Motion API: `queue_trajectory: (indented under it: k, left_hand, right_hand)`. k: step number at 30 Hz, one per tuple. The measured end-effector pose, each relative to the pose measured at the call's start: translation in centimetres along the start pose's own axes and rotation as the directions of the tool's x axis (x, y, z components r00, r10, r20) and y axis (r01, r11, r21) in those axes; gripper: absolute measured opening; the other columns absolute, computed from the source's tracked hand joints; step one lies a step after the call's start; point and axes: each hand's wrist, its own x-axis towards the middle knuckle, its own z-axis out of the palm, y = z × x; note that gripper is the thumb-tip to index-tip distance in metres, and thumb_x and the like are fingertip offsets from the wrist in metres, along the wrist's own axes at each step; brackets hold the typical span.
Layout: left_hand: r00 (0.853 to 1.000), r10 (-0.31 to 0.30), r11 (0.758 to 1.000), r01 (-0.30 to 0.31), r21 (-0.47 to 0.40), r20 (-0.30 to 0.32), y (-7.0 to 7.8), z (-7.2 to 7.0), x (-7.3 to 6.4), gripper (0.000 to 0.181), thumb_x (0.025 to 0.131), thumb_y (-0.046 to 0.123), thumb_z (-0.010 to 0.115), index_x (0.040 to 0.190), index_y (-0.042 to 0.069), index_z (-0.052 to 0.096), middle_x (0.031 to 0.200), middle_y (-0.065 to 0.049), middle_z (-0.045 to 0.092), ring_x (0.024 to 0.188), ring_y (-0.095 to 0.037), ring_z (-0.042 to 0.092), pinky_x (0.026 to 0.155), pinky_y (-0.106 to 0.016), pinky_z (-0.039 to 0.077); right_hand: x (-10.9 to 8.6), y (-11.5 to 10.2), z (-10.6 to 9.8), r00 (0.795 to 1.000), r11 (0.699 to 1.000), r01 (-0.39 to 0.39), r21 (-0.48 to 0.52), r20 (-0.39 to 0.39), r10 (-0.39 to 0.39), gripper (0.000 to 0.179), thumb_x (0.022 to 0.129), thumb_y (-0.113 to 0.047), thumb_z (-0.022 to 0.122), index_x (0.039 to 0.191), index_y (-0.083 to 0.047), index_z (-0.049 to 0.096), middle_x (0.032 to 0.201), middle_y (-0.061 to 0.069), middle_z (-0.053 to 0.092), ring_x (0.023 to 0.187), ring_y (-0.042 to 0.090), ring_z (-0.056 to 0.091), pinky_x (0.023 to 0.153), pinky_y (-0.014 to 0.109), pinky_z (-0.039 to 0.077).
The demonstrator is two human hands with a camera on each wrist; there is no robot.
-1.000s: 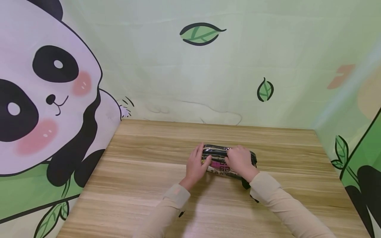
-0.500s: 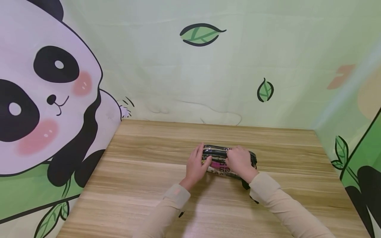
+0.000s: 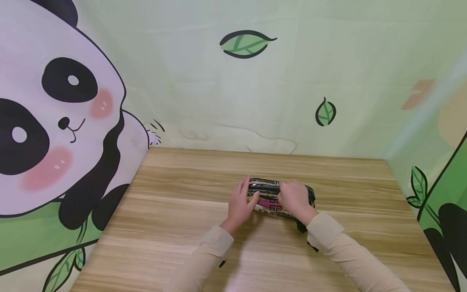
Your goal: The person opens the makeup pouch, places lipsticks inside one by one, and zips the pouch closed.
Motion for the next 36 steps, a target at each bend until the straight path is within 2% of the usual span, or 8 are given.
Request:
queue_trajectory:
  k: [6,10,14,19,22,25,30,36]
  left_hand:
    - [1.000,-0.004,1.000,0.004,0.005,0.008,0.1,0.0,0.0,0.060,0.088,0.039,0.045,0.136,0.008,0.032,0.133,-0.011,0.042,0.121,-0.026,0.041,0.100,-0.041,0.036]
    - [1.000,-0.004,1.000,0.004,0.007,0.009,0.1,0.0,0.0,0.059,0.088,0.040,0.045,0.137,0.010,0.031,0.133,-0.011,0.043,0.120,-0.026,0.042,0.099,-0.041,0.036]
    - [1.000,-0.008,1.000,0.008,-0.005,0.009,0.1,0.0,0.0,0.059,0.088,0.040,0.044,0.136,0.008,0.033,0.132,-0.012,0.043,0.120,-0.027,0.042,0.098,-0.043,0.037]
    - [1.000,-0.013,1.000,0.013,-0.015,0.013,0.1,0.0,0.0,0.059,0.088,0.040,0.044,0.137,0.008,0.032,0.133,-0.012,0.042,0.121,-0.027,0.041,0.099,-0.043,0.036]
    - [1.000,-0.017,1.000,0.018,-0.014,0.015,0.1,0.0,0.0,0.059,0.088,0.040,0.044,0.137,0.010,0.031,0.134,-0.012,0.042,0.122,-0.027,0.041,0.099,-0.043,0.036]
    - [1.000,-0.020,1.000,0.020,-0.010,0.018,0.1,0.0,0.0,0.059,0.088,0.040,0.044,0.138,0.011,0.030,0.134,-0.011,0.042,0.122,-0.026,0.040,0.099,-0.042,0.036]
    - [1.000,-0.019,1.000,0.019,-0.013,0.018,0.1,0.0,0.0,0.059,0.088,0.040,0.044,0.138,0.012,0.030,0.134,-0.011,0.042,0.122,-0.026,0.040,0.100,-0.042,0.035]
    - [1.000,-0.012,1.000,0.013,-0.019,0.013,0.1,0.0,0.0,0.059,0.088,0.040,0.043,0.137,0.011,0.031,0.134,-0.011,0.041,0.122,-0.026,0.040,0.100,-0.043,0.035]
  right_hand:
    - [-0.1,0.2,0.2,0.999,1.000,0.018,0.018,-0.044,-0.017,0.013,0.073,-0.002,0.052,0.078,-0.007,0.063,0.055,0.002,0.052,0.054,0.016,0.044,0.040,0.024,0.028]
    - [-0.2,0.3,0.4,0.996,0.999,0.032,0.026,-0.089,-0.029,0.012,0.070,-0.001,0.053,0.073,-0.009,0.062,0.059,0.002,0.057,0.056,0.017,0.046,0.041,0.024,0.031]
    - [-0.2,0.4,0.4,0.997,0.998,0.025,0.065,-0.081,-0.019,0.014,0.070,-0.001,0.052,0.070,-0.010,0.063,0.063,0.003,0.059,0.060,0.018,0.049,0.043,0.025,0.035]
    - [-0.5,0.5,0.3,0.998,0.987,0.022,0.160,-0.066,-0.011,0.019,0.072,0.000,0.051,0.077,-0.008,0.068,0.079,0.007,0.065,0.074,0.022,0.056,0.055,0.032,0.047]
    - [-0.7,0.6,0.3,0.995,0.981,0.047,0.187,-0.096,-0.029,0.020,0.072,0.001,0.052,0.082,-0.005,0.068,0.086,0.010,0.065,0.080,0.024,0.058,0.064,0.037,0.050]
    - [-0.8,0.7,0.4,0.990,0.980,0.064,0.190,-0.132,-0.039,0.018,0.074,0.001,0.053,0.082,-0.004,0.068,0.087,0.010,0.065,0.081,0.024,0.058,0.067,0.037,0.050]
    - [-1.0,1.0,0.8,0.974,0.982,0.113,0.155,-0.213,-0.079,0.009,0.076,-0.003,0.058,0.080,-0.004,0.066,0.081,0.009,0.064,0.075,0.022,0.058,0.063,0.035,0.050]
    - [-1.1,1.4,1.7,0.934,0.979,0.187,0.087,-0.324,-0.149,0.006,0.075,-0.008,0.062,0.069,-0.007,0.061,0.067,0.004,0.057,0.061,0.018,0.052,0.051,0.030,0.046]
